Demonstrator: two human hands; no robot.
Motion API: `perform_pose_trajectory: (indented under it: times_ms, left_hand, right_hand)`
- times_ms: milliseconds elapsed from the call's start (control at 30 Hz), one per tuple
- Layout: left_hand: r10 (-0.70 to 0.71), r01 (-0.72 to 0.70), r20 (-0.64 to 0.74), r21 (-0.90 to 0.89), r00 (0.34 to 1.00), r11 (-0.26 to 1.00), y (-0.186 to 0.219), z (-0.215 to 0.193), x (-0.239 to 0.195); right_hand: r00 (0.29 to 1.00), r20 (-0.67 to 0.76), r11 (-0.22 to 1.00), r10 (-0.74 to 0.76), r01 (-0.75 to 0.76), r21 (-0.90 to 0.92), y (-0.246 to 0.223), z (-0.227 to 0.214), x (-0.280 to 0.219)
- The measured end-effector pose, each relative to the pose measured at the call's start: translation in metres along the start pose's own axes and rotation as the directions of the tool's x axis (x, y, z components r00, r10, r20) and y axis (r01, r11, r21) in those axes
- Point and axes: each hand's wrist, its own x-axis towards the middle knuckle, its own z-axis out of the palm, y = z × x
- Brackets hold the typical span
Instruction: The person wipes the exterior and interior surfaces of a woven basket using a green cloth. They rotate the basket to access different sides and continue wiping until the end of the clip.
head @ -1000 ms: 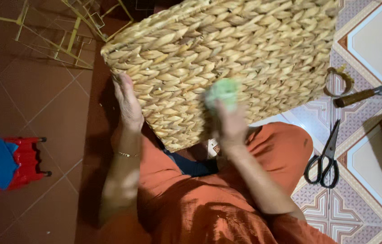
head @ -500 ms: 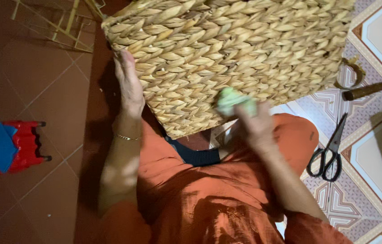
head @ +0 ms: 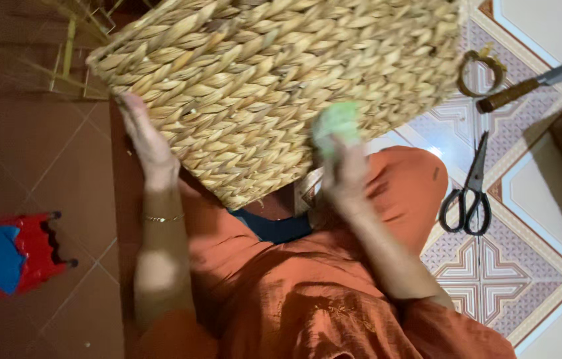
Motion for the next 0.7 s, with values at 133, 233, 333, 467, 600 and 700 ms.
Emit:
perform_pose_trajectory:
  times_ms: [133,233,333,467,600,700]
  left_hand:
    - [-0.087,0.088,-0.021,0.068,0.996,0.994,0.007,0.000,-0.003]
    - [-0.093,0.093,-0.007,0.128,0.996,0.987,0.015,0.002,-0.003]
    - [-0.055,0.054,0.019,0.034,0.998,0.998,0.018,0.004,-0.003]
    - [-0.062,0.063,0.026,-0.042,0.998,0.997,0.021,0.009,-0.006]
    - [-0.038,0.039,0.034,-0.028,0.999,0.999,0.023,0.009,-0.008]
    - [-0.073,0.075,0.034,-0.073,0.997,0.994,0.023,0.011,-0.006]
  right_hand:
    - [0.942,0.287,0.964,-0.172,0.101,0.245,-0.065,0.012,-0.020]
    - [0.903,0.280,0.931,-0.327,0.257,0.258,-0.071,0.010,-0.013]
    - [0.846,0.386,0.928,-0.367,0.304,0.215,-0.044,0.002,0.001]
    - [0.962,0.242,0.991,-0.130,0.133,0.004,0.028,-0.034,0.019]
    - [0.999,-0.034,0.987,-0.025,0.020,-0.162,0.094,-0.064,0.040]
    - [0.953,-0.189,0.965,0.238,-0.254,-0.060,0.120,-0.081,0.058]
